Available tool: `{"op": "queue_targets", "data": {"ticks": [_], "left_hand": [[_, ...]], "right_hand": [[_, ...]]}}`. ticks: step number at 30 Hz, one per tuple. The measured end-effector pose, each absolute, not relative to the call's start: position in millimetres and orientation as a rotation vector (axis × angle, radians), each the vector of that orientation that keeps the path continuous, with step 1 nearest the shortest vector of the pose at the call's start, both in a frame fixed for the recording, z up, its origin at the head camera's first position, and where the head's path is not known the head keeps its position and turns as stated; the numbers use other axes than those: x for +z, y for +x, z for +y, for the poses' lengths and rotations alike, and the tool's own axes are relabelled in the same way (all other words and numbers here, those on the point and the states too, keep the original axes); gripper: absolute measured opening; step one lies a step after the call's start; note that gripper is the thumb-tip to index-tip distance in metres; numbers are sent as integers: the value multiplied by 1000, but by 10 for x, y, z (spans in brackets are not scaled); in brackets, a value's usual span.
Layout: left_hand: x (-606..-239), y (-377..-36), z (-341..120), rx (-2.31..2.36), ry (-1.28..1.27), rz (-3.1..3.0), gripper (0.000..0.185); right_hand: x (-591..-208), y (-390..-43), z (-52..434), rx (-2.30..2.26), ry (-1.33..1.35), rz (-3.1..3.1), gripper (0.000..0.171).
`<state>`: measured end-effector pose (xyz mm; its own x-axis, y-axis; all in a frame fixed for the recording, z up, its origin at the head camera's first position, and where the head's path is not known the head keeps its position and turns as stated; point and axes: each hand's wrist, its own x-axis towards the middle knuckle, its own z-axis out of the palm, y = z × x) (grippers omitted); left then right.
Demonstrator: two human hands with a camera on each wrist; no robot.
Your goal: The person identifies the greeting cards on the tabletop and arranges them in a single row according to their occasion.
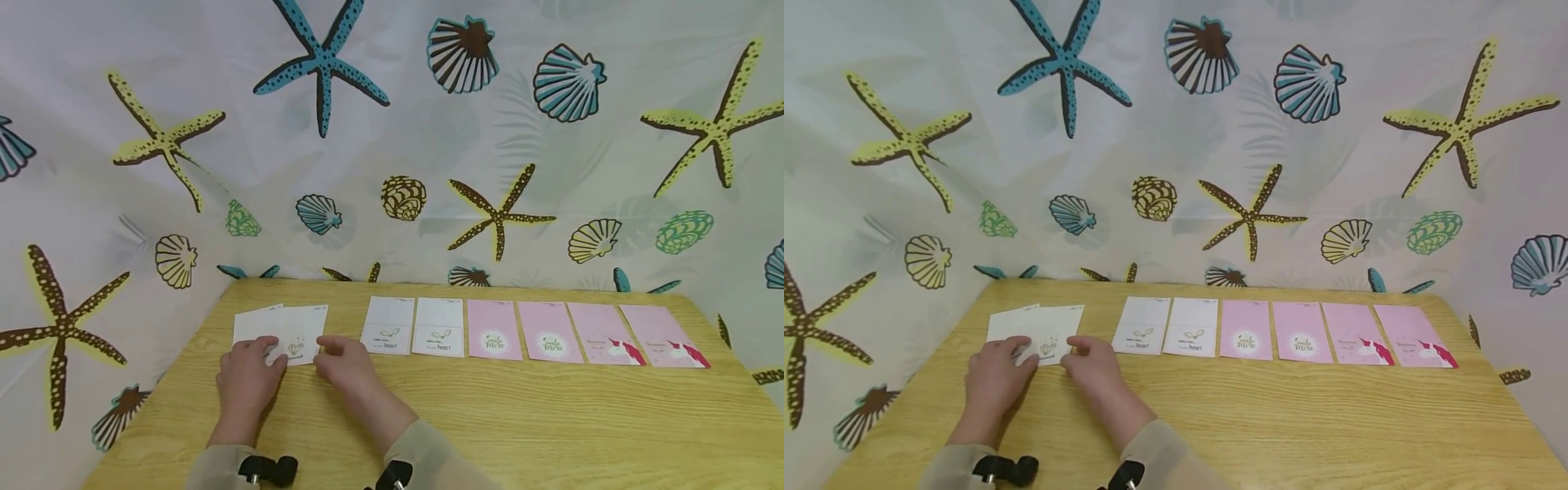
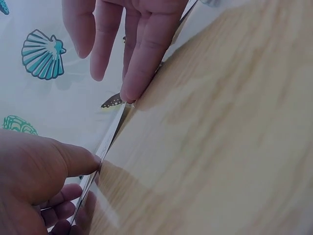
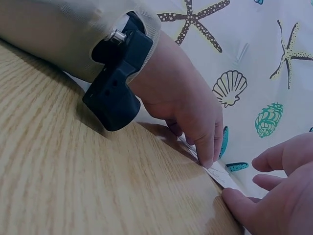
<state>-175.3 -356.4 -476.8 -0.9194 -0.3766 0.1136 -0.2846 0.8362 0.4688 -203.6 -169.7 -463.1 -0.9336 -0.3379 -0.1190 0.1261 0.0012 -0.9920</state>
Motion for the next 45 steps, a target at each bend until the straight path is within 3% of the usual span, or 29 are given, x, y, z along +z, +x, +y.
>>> {"op": "queue_targets", "data": {"ticks": [11, 22, 35, 45], "left_hand": [[-4765, -1742, -3567, -661, 514, -2807, 45], [-4757, -1740, -3549, -666, 507, -2807, 46], [-4685, -1768, -3602, -643, 568, -2832, 49], [-4597, -1836, -3443, -900, 444, -2742, 50]], "right_hand": [[-4687, -2062, -1732, -2146, -216, 1693, 47], [-4708, -2059, -1766, -1973, -376, 1843, 47], [-4615, -1999, -1735, -2034, -254, 1876, 51], [-4529, -2021, -1558, -2100, -196, 1877, 54]]}}
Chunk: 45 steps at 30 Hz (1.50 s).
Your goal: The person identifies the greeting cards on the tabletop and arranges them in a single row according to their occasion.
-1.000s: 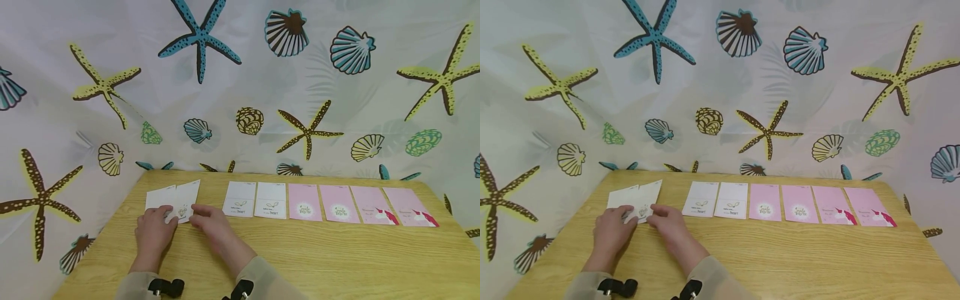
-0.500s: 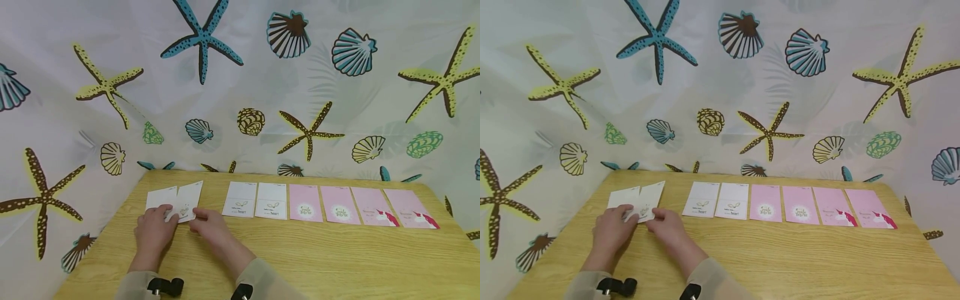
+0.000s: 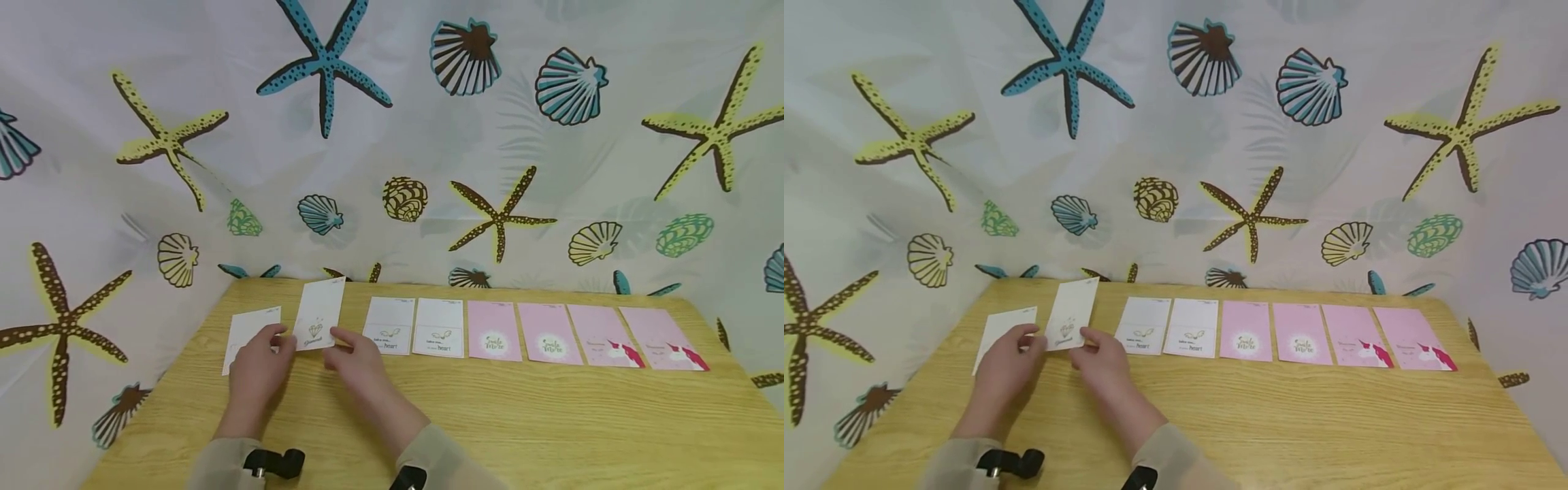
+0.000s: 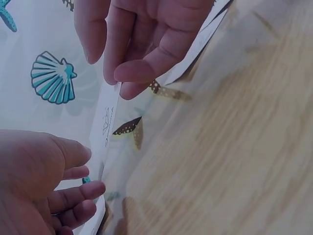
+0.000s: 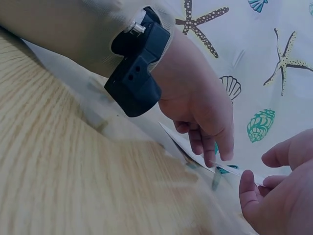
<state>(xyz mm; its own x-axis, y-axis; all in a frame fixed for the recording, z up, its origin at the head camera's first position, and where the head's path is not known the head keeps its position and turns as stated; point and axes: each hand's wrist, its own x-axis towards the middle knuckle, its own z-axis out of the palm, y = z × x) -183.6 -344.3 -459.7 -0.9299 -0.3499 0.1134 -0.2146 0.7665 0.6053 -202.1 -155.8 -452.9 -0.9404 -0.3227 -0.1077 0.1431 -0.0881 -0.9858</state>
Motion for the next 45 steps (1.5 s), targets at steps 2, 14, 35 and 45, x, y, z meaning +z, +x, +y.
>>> {"op": "queue_targets", "data": {"ticks": [2, 14, 35, 45], "left_hand": [[-4592, -1856, -3411, -959, 453, -2733, 50], [-4571, -1970, -3258, -1047, 482, -2663, 43], [-4706, -2094, -3147, -865, 509, -2722, 41], [-4781, -2142, -3147, -778, 486, -2730, 41]], "right_hand": [[-4522, -2029, -1528, -2115, -190, 1853, 53], [-4516, -2081, -1395, -2059, -196, 1930, 50], [-4571, -2143, -1394, -1941, -161, 2080, 50], [-4599, -2130, -1408, -1843, -257, 2193, 54]]}}
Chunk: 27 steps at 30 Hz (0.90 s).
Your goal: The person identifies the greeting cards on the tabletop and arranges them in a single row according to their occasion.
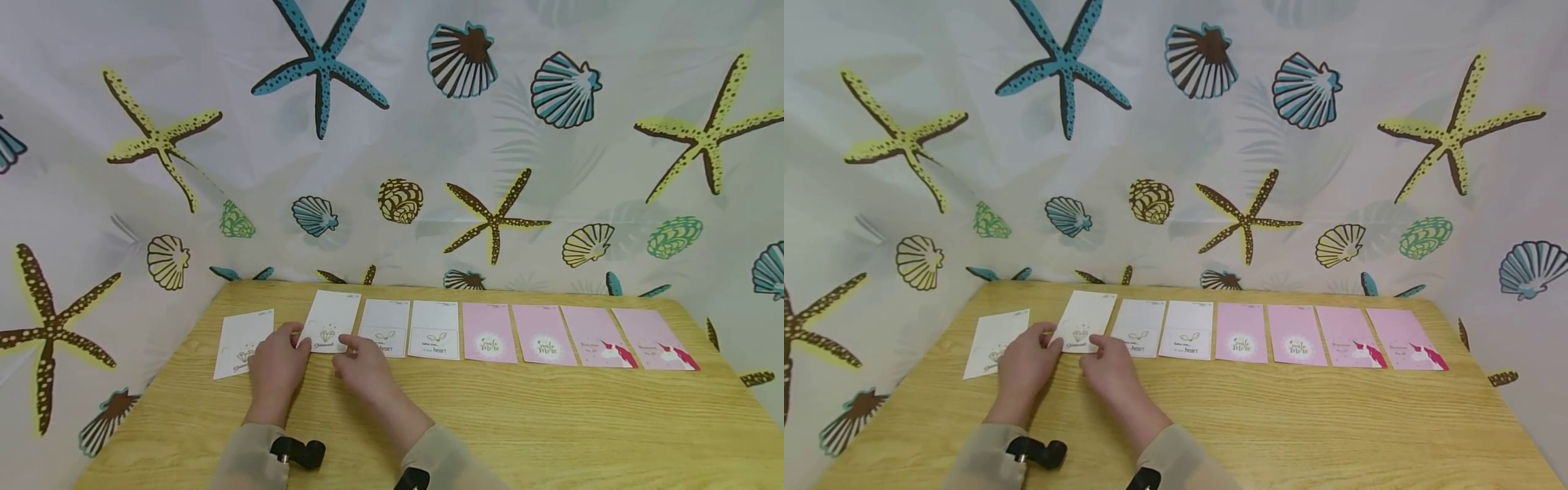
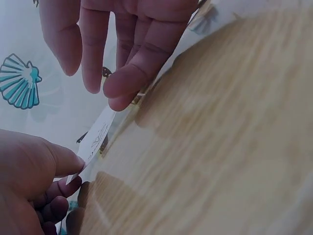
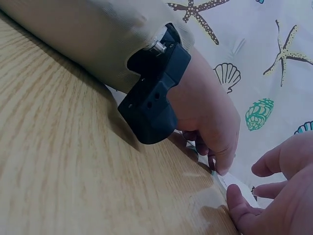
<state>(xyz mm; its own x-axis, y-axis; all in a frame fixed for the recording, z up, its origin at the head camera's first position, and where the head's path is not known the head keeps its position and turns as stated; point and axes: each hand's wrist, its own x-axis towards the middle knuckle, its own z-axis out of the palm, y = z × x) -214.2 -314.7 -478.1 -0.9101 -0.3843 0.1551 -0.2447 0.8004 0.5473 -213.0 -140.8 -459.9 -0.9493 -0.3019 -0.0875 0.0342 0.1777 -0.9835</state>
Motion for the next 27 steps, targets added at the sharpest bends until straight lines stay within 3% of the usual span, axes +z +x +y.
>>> {"op": "queue_targets", "data": {"ticks": [12, 27], "left_hand": [[-4805, -2121, -3133, -719, 520, -2725, 42], [-4790, -2138, -3088, -657, 490, -2767, 42]], "right_hand": [[-4602, -2095, -1398, -1755, -401, 2245, 58], [-4596, -2082, -1398, -1698, -351, 2224, 55]]}}
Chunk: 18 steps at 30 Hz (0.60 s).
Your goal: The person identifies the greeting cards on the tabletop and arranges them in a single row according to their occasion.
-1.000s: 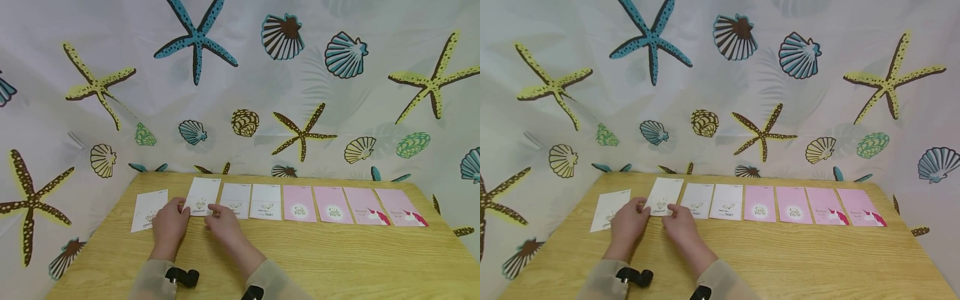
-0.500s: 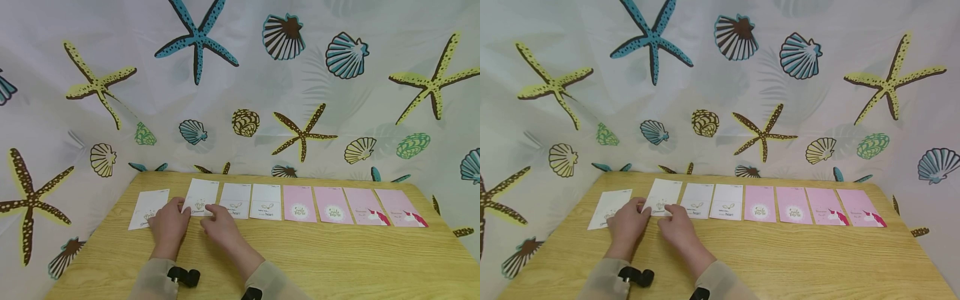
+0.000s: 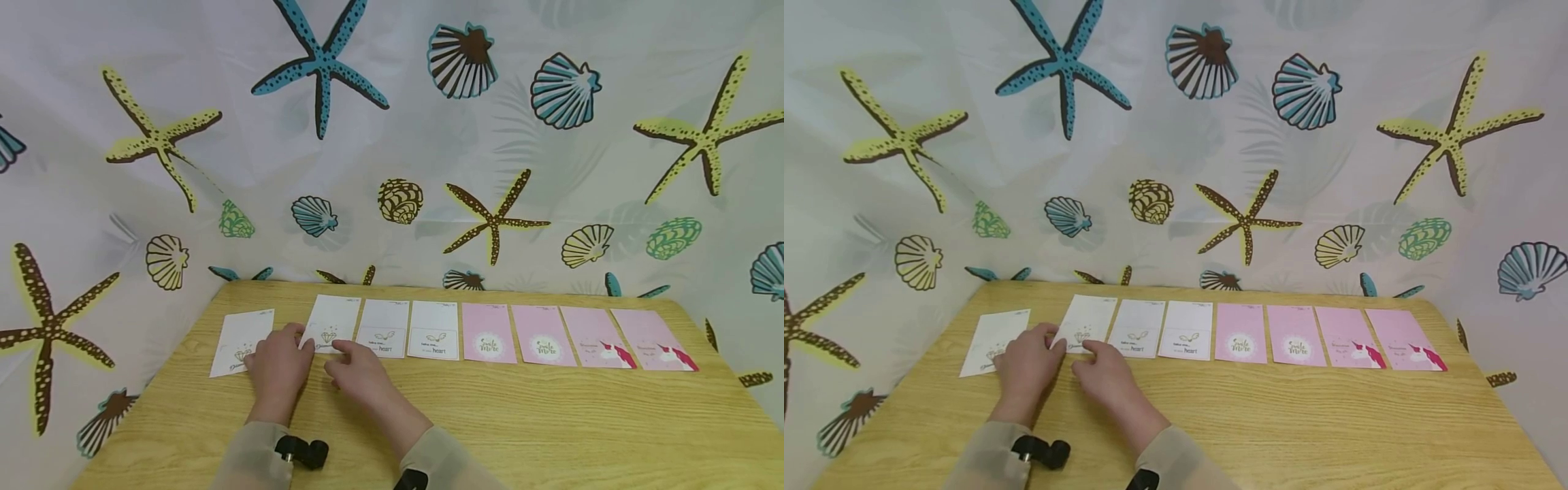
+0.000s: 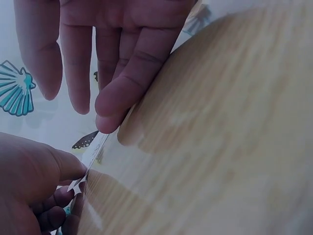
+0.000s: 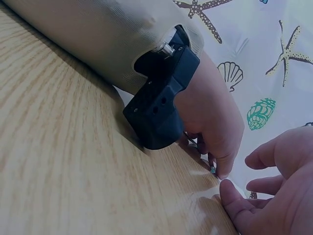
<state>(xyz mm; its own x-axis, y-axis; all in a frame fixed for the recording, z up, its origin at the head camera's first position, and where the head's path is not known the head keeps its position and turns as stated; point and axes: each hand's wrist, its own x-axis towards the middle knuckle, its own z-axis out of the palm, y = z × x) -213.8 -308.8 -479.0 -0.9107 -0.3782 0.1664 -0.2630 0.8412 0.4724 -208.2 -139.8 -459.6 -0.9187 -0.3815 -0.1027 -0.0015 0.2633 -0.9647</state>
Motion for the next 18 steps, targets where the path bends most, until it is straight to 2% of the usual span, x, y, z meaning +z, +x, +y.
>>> {"op": "queue_targets", "data": {"ticks": [18], "left_hand": [[-4800, -2155, -3084, -633, 496, -2782, 40]], "right_hand": [[-4594, -2063, -1400, -1717, -348, 2238, 54]]}}
